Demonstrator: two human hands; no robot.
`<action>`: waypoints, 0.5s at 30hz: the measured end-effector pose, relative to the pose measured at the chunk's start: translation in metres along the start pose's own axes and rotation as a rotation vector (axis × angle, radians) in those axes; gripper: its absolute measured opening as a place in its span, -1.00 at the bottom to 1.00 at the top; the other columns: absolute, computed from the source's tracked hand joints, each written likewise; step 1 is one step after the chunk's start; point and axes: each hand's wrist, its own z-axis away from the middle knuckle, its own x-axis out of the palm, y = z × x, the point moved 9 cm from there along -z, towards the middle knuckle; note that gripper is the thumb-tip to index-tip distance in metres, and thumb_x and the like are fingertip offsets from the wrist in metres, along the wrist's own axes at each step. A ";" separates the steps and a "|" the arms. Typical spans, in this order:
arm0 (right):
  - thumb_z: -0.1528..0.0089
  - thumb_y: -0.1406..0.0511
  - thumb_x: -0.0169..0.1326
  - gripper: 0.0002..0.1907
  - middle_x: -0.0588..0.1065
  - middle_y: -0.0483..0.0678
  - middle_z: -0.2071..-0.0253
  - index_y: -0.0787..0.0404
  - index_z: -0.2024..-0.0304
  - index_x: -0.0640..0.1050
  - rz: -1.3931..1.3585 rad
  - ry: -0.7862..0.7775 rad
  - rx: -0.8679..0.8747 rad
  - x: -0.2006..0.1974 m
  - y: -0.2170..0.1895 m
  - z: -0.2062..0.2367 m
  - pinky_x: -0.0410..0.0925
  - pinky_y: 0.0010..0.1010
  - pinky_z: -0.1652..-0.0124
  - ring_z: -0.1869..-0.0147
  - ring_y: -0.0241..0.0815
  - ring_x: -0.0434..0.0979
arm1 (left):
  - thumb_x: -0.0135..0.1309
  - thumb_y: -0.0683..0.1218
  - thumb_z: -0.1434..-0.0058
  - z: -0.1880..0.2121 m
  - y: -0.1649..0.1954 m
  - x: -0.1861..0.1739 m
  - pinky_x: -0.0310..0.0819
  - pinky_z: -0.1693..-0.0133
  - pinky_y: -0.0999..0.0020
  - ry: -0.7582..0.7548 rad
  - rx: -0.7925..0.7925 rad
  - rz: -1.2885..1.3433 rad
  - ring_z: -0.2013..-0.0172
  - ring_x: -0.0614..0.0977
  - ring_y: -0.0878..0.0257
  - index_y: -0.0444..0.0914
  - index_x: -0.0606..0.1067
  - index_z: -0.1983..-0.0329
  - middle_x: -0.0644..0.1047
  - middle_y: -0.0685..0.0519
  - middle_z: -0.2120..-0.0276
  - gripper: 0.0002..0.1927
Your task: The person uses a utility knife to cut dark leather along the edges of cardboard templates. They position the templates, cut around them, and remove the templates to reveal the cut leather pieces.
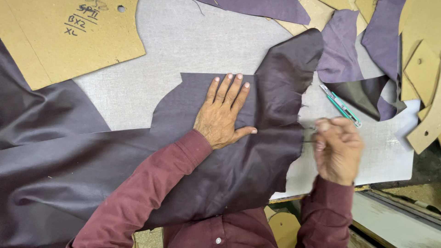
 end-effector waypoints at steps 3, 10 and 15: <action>-0.54 0.53 0.06 -0.89 0.61 0.18 0.08 0.35 -0.06 0.41 0.259 0.032 -0.282 -0.009 -0.050 0.019 0.48 -0.47 0.27 0.27 -0.19 0.62 | -0.33 0.66 -0.12 -0.006 0.030 0.016 -0.32 -0.41 -0.11 -0.158 0.051 -0.026 -0.47 -0.07 -0.15 -0.36 0.02 -0.50 0.00 -0.30 -0.47 0.22; -0.53 0.48 0.00 -0.79 0.54 0.20 -0.15 0.38 -0.21 0.40 0.982 -0.099 -0.570 0.068 -0.027 0.020 0.43 -0.27 -0.23 -0.22 0.02 0.60 | -0.37 0.68 -0.12 -0.018 0.154 0.043 -0.32 -0.45 -0.04 -0.220 0.353 0.006 -0.49 -0.05 -0.15 -0.39 0.07 -0.49 0.07 -0.28 -0.48 0.24; -0.50 0.47 0.03 -0.66 0.44 0.21 -0.31 0.33 -0.33 0.40 1.352 -0.208 -0.821 0.095 -0.016 -0.044 0.31 -0.09 -0.37 -0.39 0.22 0.45 | -0.37 0.62 -0.24 -0.014 0.129 0.047 -0.31 -0.51 -0.03 -0.355 0.357 0.082 -0.55 -0.05 -0.10 -0.25 0.14 -0.49 0.09 -0.14 -0.52 0.06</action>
